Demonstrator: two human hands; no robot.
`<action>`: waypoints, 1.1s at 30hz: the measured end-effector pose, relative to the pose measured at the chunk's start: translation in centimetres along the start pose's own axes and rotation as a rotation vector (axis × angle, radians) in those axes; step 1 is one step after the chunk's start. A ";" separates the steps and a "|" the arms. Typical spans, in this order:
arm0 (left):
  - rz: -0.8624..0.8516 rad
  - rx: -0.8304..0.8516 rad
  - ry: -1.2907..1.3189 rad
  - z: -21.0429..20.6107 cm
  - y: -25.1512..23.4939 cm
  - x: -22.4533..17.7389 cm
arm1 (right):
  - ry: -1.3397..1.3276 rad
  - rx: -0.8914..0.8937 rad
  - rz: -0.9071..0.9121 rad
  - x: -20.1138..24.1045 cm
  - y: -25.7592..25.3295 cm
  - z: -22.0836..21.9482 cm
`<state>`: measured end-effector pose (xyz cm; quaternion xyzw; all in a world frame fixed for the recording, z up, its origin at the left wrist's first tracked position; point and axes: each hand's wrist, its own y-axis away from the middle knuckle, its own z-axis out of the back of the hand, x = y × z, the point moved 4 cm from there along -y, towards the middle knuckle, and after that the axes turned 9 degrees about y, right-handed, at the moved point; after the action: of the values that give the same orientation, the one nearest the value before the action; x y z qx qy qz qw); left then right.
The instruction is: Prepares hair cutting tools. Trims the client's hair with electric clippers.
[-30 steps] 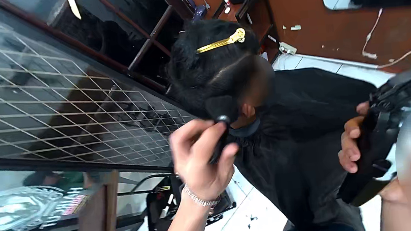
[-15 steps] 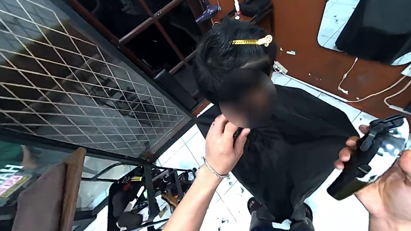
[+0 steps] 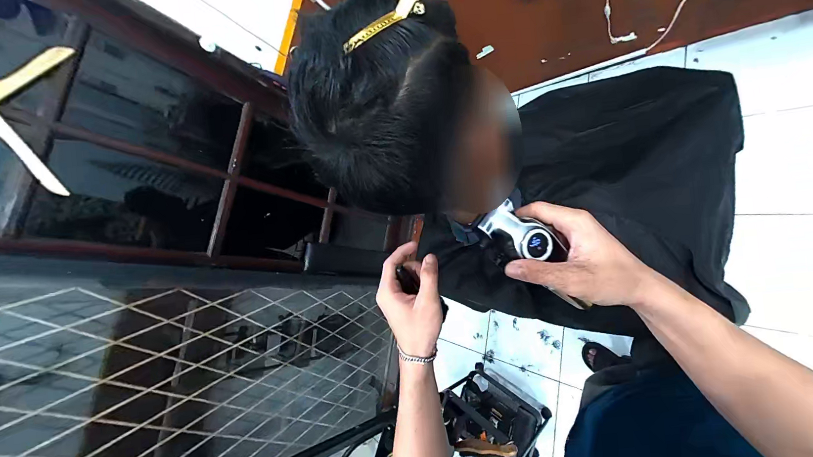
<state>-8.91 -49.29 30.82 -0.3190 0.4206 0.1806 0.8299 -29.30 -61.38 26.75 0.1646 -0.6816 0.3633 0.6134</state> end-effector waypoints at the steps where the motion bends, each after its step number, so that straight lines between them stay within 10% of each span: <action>1: 0.014 0.010 0.035 -0.6 -0.6 0.2 | 0.108 -0.008 -0.011 0.1 -0.5 -0.2; 14: 0.072 0.046 0.134 -3.2 -2.8 1.8 | 0.422 0.163 -0.094 0.5 -4.3 -0.5; 33: 0.046 0.049 0.194 -2.9 -2.7 1.7 | 0.123 0.049 0.139 0.2 -3.6 1.3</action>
<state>-8.11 -53.13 29.22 -0.3048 0.5107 0.1577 0.7883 -27.84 -64.70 28.06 0.1096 -0.6434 0.4310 0.6231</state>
